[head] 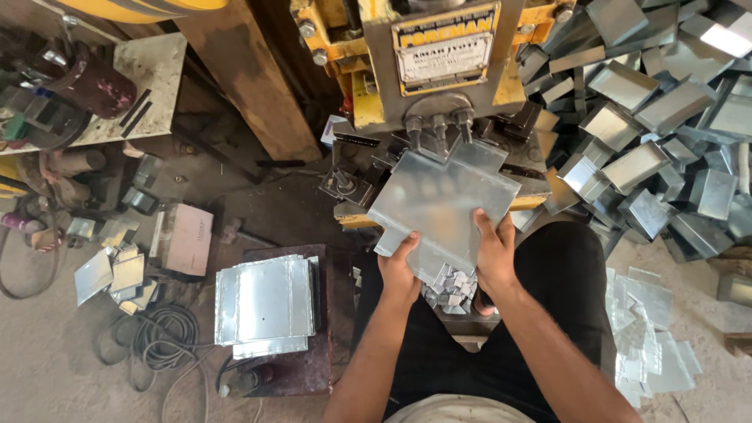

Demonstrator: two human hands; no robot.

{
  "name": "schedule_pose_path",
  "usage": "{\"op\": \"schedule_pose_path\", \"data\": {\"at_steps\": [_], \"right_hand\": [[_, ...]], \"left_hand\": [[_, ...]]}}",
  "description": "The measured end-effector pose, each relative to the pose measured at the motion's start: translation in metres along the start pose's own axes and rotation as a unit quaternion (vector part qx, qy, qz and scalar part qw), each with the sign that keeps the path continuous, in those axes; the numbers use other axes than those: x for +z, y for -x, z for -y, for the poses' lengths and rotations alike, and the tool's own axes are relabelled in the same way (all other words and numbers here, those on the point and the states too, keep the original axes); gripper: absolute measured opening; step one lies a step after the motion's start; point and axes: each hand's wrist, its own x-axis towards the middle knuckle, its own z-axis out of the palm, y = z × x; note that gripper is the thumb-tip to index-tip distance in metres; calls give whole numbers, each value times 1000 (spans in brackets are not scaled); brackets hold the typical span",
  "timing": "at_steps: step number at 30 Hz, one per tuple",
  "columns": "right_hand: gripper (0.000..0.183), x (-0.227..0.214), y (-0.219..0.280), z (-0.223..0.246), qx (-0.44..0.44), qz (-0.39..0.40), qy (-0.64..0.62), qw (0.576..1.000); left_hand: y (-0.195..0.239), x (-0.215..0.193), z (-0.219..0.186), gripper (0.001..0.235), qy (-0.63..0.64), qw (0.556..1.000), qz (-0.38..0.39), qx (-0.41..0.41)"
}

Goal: The person picks up metal sheets from a stack and inserts them into a machine to bend the edges. They rotate each sheet to process multiple sides and then stack the finished components.

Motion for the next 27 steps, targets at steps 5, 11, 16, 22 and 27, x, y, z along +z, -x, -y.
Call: {"op": "schedule_pose_path", "data": {"at_steps": [5, 11, 16, 22, 27], "right_hand": [[37, -1, -1, 3, -20, 3, 50, 999], [46, -43, 8, 17, 7, -39, 78, 996], [40, -160, 23, 34, -63, -68, 34, 995], [35, -318, 40, 72, -115, -101, 100, 983], [40, -369, 121, 140, -230, -186, 133, 946]], "left_hand": [[2, 7, -1, 44, -22, 1000, 13, 3], [8, -29, -28, 59, -27, 991, 128, 12], [-20, -138, -82, 62, -554, 803, -78, 205], [-52, -235, -118, 69, -860, 429, -186, 205], [-52, -236, -117, 65, -892, 365, -162, 212]]}}
